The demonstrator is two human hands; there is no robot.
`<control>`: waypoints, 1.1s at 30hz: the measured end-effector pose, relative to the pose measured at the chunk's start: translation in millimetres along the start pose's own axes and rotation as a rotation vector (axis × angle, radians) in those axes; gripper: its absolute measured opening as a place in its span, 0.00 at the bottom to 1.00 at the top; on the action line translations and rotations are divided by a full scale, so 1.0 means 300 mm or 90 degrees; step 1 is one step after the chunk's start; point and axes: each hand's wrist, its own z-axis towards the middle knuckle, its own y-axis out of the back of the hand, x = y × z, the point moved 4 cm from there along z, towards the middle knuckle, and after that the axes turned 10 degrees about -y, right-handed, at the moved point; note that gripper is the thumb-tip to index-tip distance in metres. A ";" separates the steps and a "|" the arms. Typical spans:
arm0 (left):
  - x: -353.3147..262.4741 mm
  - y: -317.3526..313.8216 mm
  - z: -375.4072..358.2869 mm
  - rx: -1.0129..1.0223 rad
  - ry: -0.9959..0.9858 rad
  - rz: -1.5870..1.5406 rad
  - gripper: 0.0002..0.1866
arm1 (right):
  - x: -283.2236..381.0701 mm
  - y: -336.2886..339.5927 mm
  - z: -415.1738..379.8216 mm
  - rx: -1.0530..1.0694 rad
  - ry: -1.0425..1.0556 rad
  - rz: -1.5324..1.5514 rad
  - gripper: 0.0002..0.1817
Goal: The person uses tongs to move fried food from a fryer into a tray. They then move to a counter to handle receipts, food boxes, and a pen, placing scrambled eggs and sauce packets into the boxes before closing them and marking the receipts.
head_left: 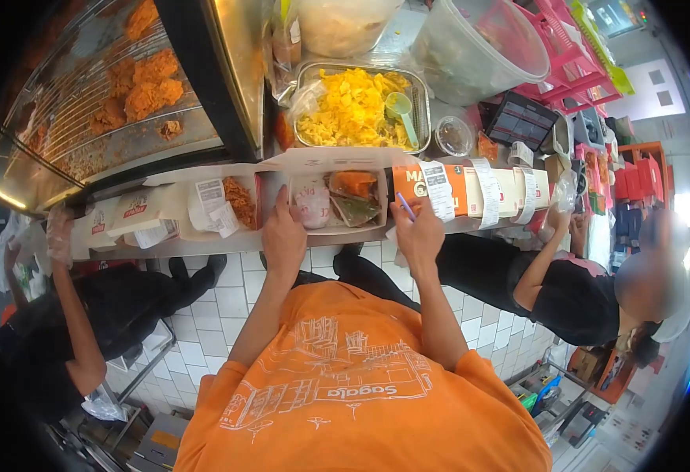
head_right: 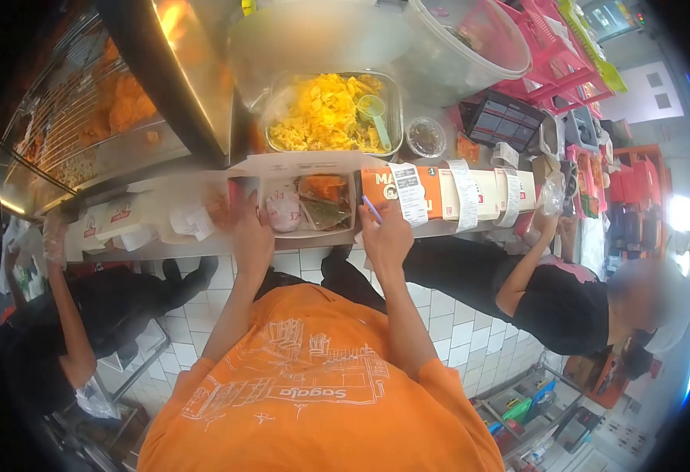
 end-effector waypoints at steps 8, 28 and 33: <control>-0.120 0.163 0.196 -0.188 -0.228 0.207 0.31 | 0.175 0.066 0.120 -0.074 0.236 0.060 0.12; 0.049 0.066 -0.144 0.046 -0.132 -0.097 0.29 | 0.039 -0.093 -0.207 0.096 0.093 0.159 0.16; 0.061 0.013 -0.091 0.124 -0.184 -0.262 0.32 | -0.030 -0.155 -0.188 0.250 0.062 0.269 0.32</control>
